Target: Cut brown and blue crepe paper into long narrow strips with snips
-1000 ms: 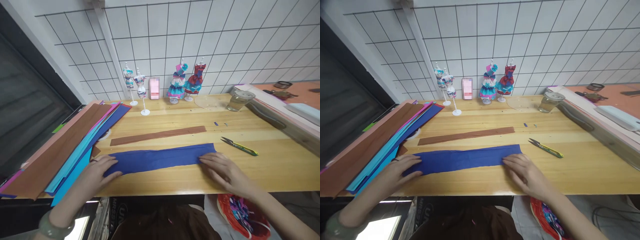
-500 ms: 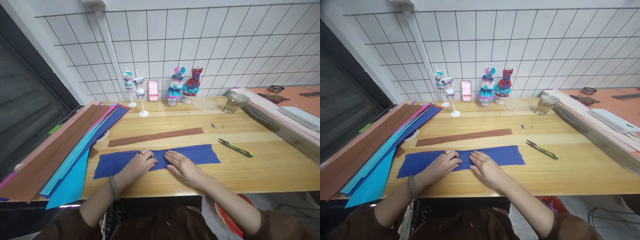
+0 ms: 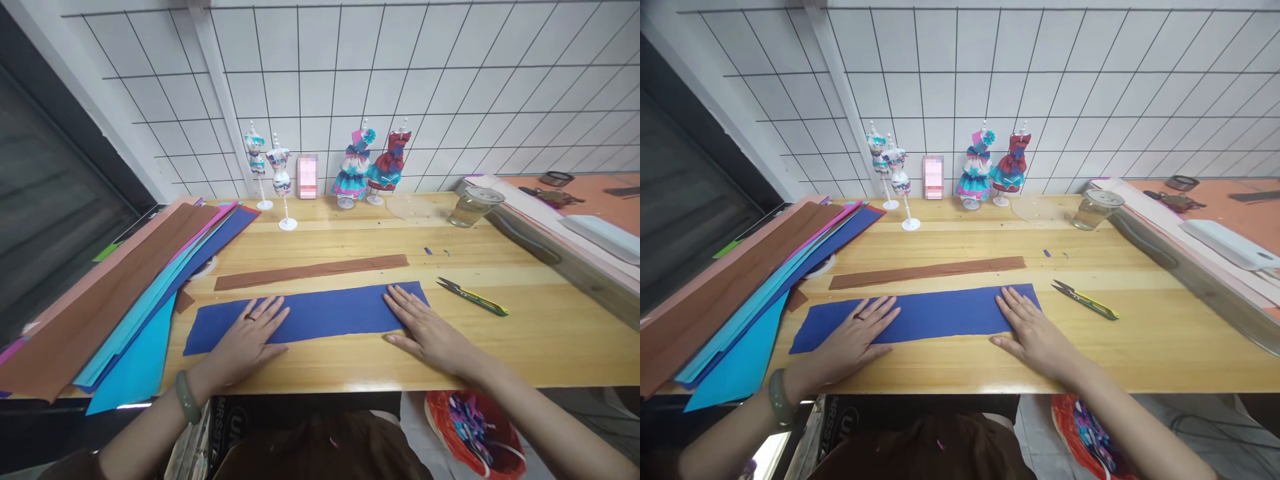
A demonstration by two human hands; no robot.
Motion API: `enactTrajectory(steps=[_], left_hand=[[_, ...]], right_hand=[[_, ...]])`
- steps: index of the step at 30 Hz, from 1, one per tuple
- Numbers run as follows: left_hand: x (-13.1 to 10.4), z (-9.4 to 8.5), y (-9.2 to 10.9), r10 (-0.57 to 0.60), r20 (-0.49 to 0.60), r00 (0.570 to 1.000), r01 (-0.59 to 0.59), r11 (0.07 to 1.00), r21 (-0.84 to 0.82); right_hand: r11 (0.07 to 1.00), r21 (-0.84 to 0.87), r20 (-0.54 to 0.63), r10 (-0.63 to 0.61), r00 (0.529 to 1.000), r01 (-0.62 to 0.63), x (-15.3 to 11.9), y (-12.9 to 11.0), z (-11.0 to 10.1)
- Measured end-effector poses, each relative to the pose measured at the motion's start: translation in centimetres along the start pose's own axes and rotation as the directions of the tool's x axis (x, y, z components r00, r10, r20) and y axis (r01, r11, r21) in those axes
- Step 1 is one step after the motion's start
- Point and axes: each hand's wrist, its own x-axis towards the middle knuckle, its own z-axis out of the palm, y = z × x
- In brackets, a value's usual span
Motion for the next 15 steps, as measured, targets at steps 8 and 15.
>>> enactTrajectory(steps=[8,15], left_hand=[[-5.4,0.3,-2.6,-0.147,0.046,0.988,0.147,0.989,0.012],[-8.9,-0.6,-3.8,-0.338,0.04,0.94,0.339,0.94,-0.026]], right_hand=[[0.993,-0.08,0.076,-0.078,0.994,0.084,-1.2,3.3,-1.7],[0.945,-0.218,0.04,-0.243,0.969,0.246,-0.5,5.1,-0.6]])
